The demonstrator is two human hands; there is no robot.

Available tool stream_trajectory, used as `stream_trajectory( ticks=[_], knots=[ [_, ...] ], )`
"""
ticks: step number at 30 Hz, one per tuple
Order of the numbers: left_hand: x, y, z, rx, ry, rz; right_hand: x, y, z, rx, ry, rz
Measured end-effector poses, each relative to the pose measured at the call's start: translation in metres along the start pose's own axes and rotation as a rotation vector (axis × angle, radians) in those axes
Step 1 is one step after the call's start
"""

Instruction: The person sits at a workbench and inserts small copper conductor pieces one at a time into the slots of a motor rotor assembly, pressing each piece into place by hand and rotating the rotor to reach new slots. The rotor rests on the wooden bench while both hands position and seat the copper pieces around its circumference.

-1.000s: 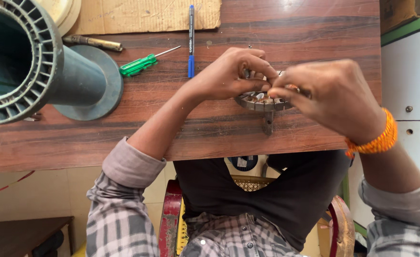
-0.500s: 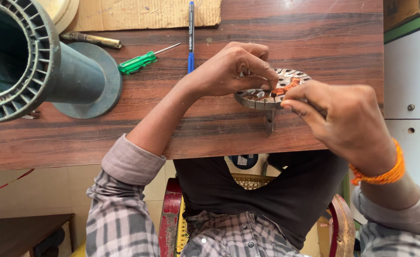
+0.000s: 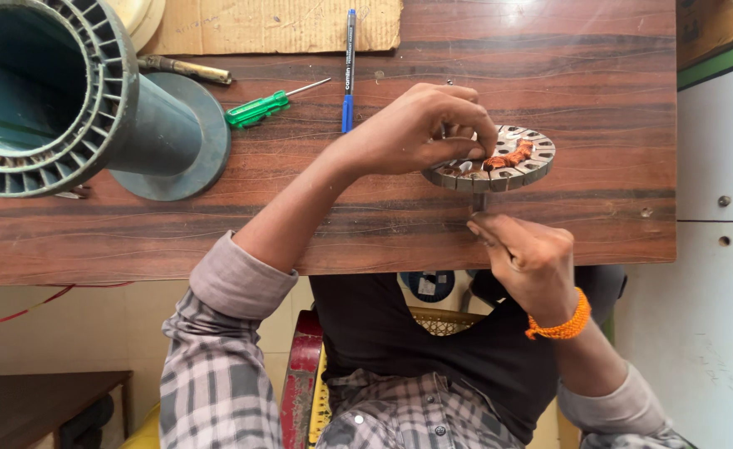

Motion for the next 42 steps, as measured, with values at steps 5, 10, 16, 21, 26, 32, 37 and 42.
stream_trajectory(
  ticks=[5, 10, 16, 21, 26, 32, 37, 42],
  knots=[
    [-0.015, 0.001, -0.057, 0.28, 0.249, -0.085, -0.029, 0.008, -0.037, 0.268, 0.304, -0.121],
    [-0.009, 0.031, -0.058, 0.686, 0.092, -0.035, -0.042, -0.003, -0.062, 0.525, 0.411, -0.253],
    [-0.013, 0.039, -0.048, 0.755, 0.089, -0.007, -0.025, -0.035, -0.06, 0.469, 0.368, -0.286],
    [-0.013, 0.034, -0.047, 0.736, 0.179, 0.054, 0.002, -0.048, -0.034, 0.343, 0.235, -0.178],
    [-0.013, 0.021, -0.047, 0.634, 0.208, 0.044, 0.02, -0.046, -0.017, 0.307, 0.154, -0.148],
    [-0.011, 0.022, -0.047, 0.666, 0.185, 0.051, 0.03, -0.042, -0.021, 0.338, 0.16, -0.137],
    [-0.012, 0.025, -0.043, 0.72, 0.186, 0.013, 0.042, -0.039, -0.026, 0.417, 0.125, -0.125],
    [-0.017, 0.026, -0.041, 0.917, 0.162, -0.016, 0.06, -0.039, -0.037, 0.286, 0.138, -0.031]
  ],
)
Point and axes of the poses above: each hand's wrist, its own x-axis towards the middle knuckle, its own y-axis out of the palm, z = x × y, the point moved 6 cm from there along x, towards the middle knuckle
